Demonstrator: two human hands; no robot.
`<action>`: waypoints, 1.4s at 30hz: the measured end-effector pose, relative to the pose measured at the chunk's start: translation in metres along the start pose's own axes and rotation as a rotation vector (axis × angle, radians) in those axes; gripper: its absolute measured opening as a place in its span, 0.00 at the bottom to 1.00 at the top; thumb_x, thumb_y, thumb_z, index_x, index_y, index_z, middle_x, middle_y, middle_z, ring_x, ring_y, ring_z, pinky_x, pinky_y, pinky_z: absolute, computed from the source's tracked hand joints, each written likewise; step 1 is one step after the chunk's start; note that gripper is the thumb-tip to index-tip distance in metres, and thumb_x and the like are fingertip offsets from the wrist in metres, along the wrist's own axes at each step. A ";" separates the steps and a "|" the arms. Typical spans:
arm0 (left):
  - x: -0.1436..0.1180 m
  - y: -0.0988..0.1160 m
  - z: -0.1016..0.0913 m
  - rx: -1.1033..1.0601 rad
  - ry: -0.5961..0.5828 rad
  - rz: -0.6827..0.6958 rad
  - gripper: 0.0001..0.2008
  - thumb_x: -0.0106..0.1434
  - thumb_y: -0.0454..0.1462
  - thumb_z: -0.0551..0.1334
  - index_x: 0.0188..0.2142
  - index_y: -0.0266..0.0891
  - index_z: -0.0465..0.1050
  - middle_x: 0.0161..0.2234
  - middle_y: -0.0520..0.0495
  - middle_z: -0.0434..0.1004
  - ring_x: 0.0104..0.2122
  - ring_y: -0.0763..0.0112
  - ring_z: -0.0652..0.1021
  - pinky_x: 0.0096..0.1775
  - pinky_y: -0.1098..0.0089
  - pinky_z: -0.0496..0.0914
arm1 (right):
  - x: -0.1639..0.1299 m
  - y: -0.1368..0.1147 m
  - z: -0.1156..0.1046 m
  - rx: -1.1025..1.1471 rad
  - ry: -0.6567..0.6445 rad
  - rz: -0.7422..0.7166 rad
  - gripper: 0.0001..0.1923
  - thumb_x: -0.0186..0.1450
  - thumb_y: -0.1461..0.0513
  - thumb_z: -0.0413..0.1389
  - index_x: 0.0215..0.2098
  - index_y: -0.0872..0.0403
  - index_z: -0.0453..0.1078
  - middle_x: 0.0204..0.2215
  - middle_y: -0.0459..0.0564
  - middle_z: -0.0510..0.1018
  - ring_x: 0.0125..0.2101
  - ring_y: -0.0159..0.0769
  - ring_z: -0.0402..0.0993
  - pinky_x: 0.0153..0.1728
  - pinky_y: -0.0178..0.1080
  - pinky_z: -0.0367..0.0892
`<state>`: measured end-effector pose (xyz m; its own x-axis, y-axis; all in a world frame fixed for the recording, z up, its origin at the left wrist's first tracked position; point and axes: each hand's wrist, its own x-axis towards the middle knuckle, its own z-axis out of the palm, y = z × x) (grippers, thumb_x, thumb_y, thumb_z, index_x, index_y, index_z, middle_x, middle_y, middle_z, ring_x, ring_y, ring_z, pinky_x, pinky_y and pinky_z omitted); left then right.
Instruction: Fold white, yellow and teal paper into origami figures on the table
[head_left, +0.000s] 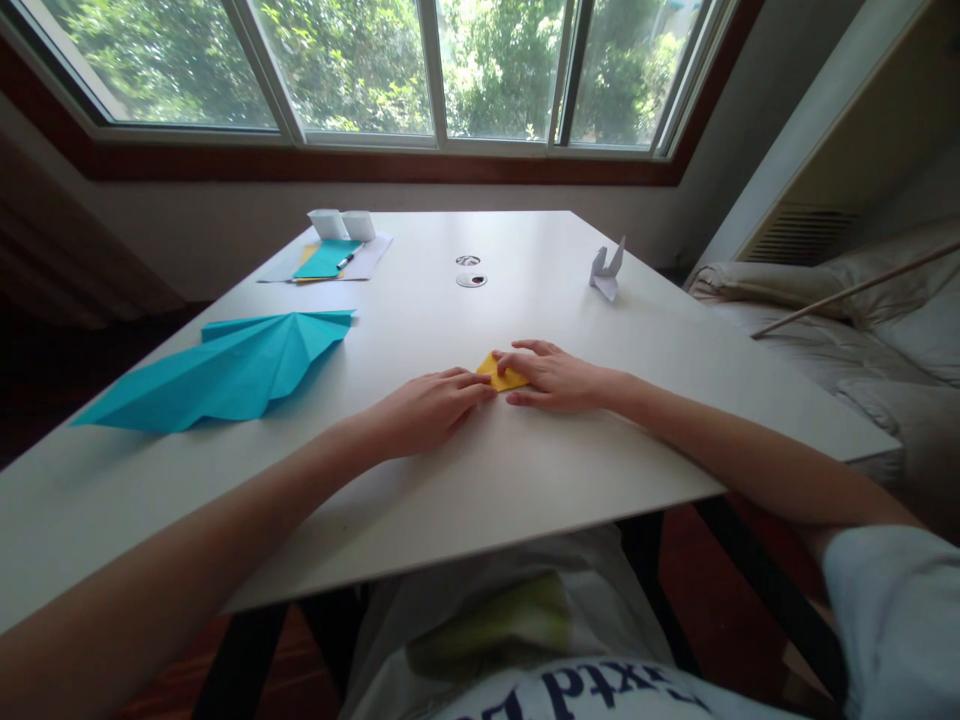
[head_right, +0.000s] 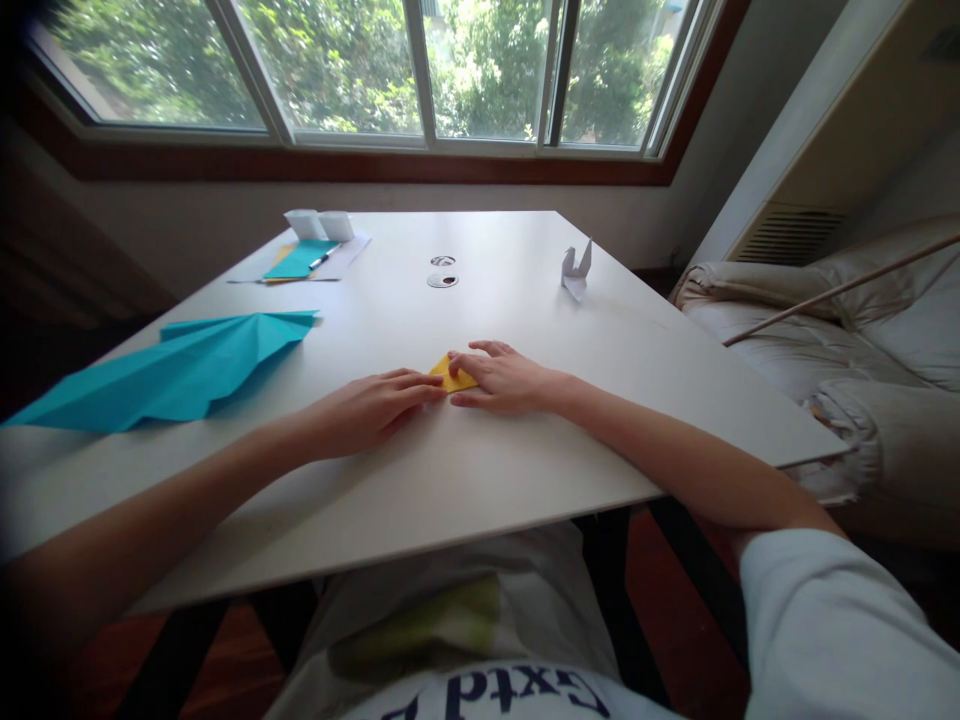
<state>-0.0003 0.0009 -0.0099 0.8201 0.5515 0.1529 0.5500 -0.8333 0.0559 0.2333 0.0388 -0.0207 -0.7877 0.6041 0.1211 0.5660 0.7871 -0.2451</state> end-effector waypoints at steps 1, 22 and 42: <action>0.000 0.000 -0.001 0.002 -0.003 -0.010 0.15 0.66 0.33 0.48 0.49 0.41 0.67 0.47 0.44 0.72 0.47 0.65 0.72 0.47 0.65 0.67 | -0.001 0.002 -0.002 -0.008 0.009 -0.014 0.22 0.65 0.50 0.46 0.52 0.52 0.62 0.59 0.52 0.61 0.61 0.48 0.49 0.57 0.52 0.50; 0.009 -0.008 -0.007 0.193 0.032 -0.311 0.16 0.62 0.45 0.52 0.36 0.41 0.75 0.39 0.47 0.77 0.32 0.64 0.77 0.29 0.70 0.65 | -0.004 0.001 -0.007 -0.164 0.199 -0.197 0.10 0.65 0.59 0.49 0.40 0.52 0.71 0.42 0.53 0.73 0.43 0.39 0.67 0.44 0.43 0.60; 0.005 0.000 -0.011 0.107 0.501 -0.380 0.13 0.67 0.38 0.47 0.46 0.37 0.63 0.24 0.51 0.75 0.19 0.72 0.75 0.22 0.75 0.62 | 0.000 -0.031 -0.005 0.301 0.195 -0.108 0.08 0.62 0.63 0.50 0.38 0.55 0.70 0.31 0.49 0.77 0.28 0.29 0.70 0.31 0.32 0.66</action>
<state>0.0023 0.0033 0.0019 0.4058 0.7015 0.5858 0.8217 -0.5607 0.1021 0.2171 0.0151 -0.0086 -0.7616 0.5544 0.3354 0.3623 0.7935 -0.4890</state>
